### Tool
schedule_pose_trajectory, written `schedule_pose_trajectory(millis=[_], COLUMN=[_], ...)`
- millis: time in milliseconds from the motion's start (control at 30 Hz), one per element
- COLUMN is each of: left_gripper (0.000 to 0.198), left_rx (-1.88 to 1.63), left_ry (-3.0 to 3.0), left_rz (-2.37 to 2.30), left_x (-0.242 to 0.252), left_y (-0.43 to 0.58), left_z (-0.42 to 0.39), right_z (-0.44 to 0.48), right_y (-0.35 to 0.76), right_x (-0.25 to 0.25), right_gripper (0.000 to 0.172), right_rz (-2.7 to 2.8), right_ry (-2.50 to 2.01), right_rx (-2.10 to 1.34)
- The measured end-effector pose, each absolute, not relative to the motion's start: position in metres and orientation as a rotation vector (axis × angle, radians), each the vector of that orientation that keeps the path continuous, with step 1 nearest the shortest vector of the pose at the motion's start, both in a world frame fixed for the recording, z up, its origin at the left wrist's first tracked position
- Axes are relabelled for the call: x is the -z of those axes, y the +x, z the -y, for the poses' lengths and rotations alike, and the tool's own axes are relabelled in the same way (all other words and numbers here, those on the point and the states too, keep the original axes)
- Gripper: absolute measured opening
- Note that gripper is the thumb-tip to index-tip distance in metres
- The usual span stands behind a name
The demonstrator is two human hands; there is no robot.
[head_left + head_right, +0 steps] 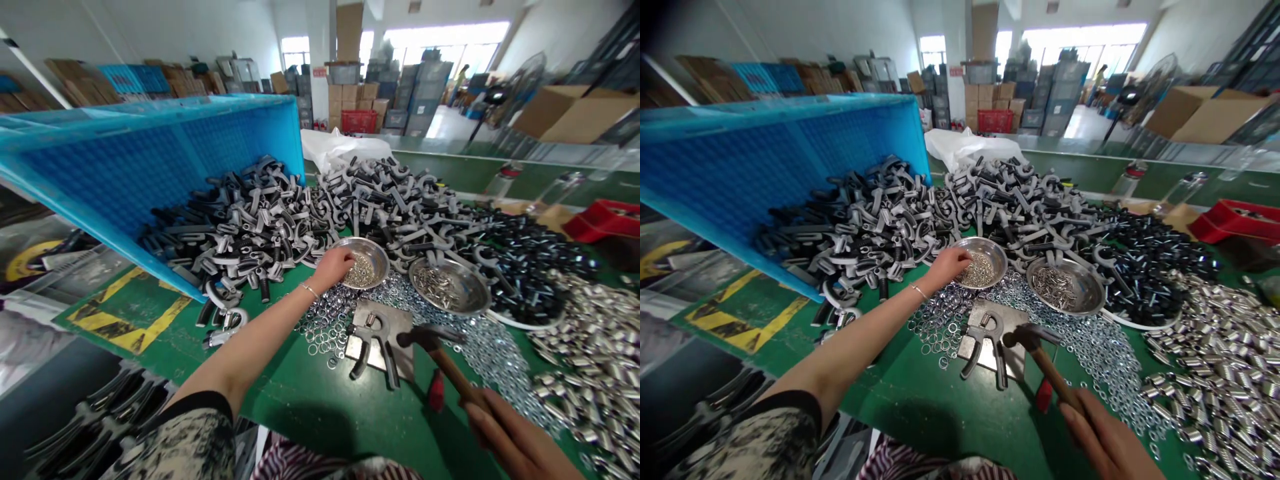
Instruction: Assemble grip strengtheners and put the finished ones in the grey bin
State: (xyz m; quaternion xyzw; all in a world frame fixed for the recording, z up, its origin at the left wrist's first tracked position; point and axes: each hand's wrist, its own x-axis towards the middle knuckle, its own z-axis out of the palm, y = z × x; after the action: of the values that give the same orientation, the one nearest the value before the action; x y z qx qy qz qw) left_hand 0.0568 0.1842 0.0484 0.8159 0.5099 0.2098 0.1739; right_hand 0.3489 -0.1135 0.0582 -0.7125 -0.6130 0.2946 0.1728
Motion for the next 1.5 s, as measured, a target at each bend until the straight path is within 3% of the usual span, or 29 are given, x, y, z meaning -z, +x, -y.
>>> schedule_pose_trajectory(millis=[167,267,400,667,967,1267,1500], left_gripper=[0.015,0.011,0.013,0.017,0.018,0.019,0.015], left_rx=[-0.845,-0.787,-0.701,-0.659,-0.544,-0.272,-0.189], left_ry=[1.920,1.772,1.694,2.107,2.188,2.701,2.899], left_rz=[-1.149,-1.103,-1.137,-1.306,-1.335,-1.260,-1.029], left_x=[-0.053,-0.046,-0.029,0.004,0.001,0.008,0.003], left_y=[0.045,0.036,0.040,0.090,0.097,0.100,0.095], left_z=[-0.136,-0.109,-0.088,-0.081,-0.087,-0.084,-0.087], right_z=[0.075,0.057,0.052,0.080,0.092,0.098,0.088], right_y=[0.315,0.308,0.311,0.315,0.307,0.309,0.323], right_x=[-0.072,-0.059,-0.057,-0.036,-0.021,-0.010,-0.027], right_gripper=[0.035,0.033,0.043,0.049,0.050,0.044,0.047], right_rz=[1.820,1.933,1.776,1.207,0.780,0.783,1.221], right_ry=[-1.936,-1.930,-1.854,-1.848,-1.722,-1.669,-1.820], right_rx=[-0.872,-1.037,-1.251,-1.362,-1.448,-1.473,-1.356])
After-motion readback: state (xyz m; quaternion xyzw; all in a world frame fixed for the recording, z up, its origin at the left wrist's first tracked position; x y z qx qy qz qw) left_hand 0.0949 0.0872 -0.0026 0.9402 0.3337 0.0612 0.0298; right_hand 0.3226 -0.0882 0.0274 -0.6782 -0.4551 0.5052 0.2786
